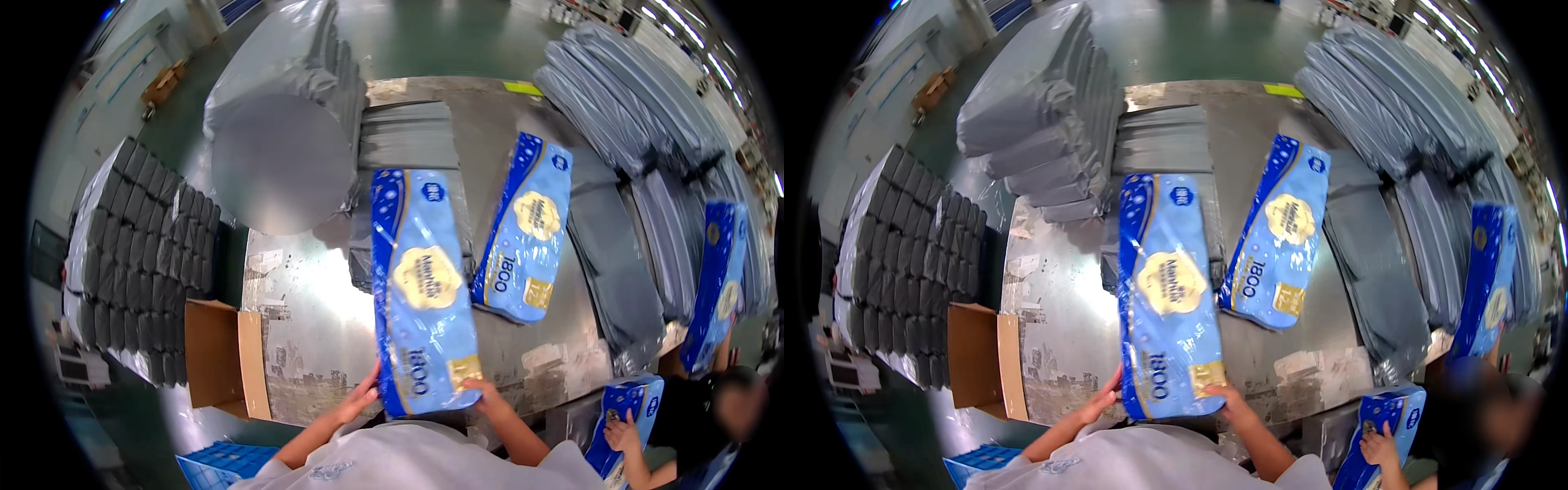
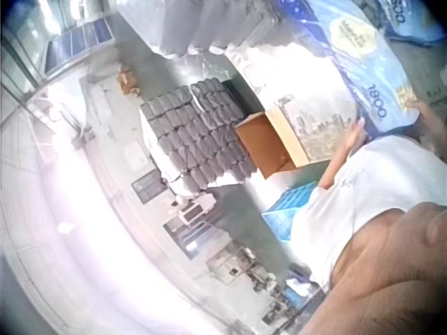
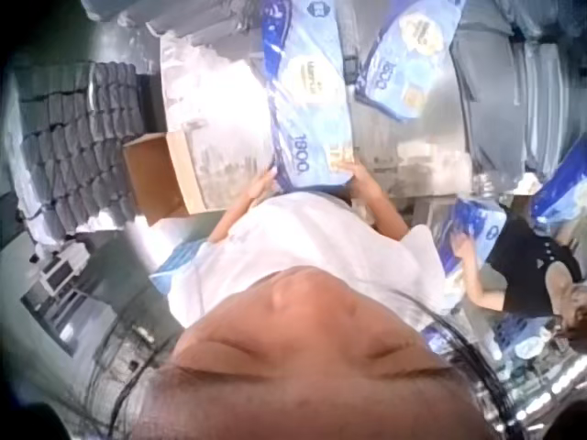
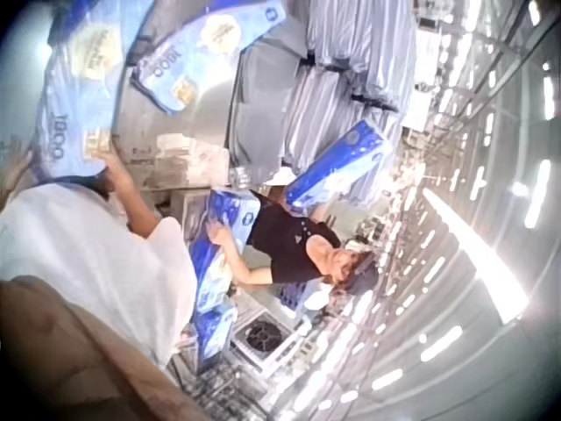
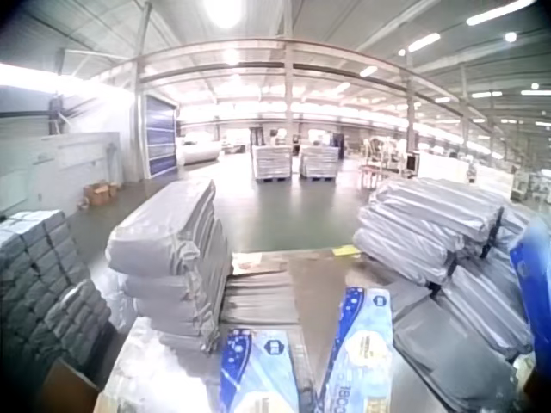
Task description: The person repeatedly places blue tissue paper packages onto a table, wraps them in gray plastic bags, and stacks the wrapped bundles. A coworker performs similar wrapping actions across the table.
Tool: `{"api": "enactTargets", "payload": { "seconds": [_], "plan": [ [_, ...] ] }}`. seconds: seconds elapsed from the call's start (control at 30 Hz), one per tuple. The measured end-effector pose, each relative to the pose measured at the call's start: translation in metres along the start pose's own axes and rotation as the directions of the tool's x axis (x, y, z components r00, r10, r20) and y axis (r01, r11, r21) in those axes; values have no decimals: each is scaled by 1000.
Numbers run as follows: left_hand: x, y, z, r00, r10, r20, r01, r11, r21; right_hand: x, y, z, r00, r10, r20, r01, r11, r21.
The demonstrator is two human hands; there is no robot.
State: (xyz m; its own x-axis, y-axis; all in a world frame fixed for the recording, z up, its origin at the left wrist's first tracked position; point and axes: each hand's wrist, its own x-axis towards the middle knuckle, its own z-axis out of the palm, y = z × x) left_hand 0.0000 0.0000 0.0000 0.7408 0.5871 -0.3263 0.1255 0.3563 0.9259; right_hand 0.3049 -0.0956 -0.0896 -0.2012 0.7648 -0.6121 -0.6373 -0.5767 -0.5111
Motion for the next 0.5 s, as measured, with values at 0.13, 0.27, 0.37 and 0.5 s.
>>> {"api": "enactTargets", "payload": {
  "seconds": [0.13, 0.27, 0.37, 0.5],
  "plan": [
    [39, 54, -62, 993, -63, -102, 75, 990, 118, -17, -28, 9, 991, -111, 74, 70, 903, 423],
    [217, 41, -171, 796, 567, -213, -51, 414, 909, 0, -45, -6, 951, -300, -78, 300, 827, 475],
    [303, 13, -228, 750, 659, 62, 9, -104, 995, -9, -79, 53, 927, -336, -168, 374, 868, 326],
    [342, 51, -227, 975, -214, -54, 43, -56, 997, -7, -104, 104, 976, -88, 199, -68, 745, 663]
  ]
}}
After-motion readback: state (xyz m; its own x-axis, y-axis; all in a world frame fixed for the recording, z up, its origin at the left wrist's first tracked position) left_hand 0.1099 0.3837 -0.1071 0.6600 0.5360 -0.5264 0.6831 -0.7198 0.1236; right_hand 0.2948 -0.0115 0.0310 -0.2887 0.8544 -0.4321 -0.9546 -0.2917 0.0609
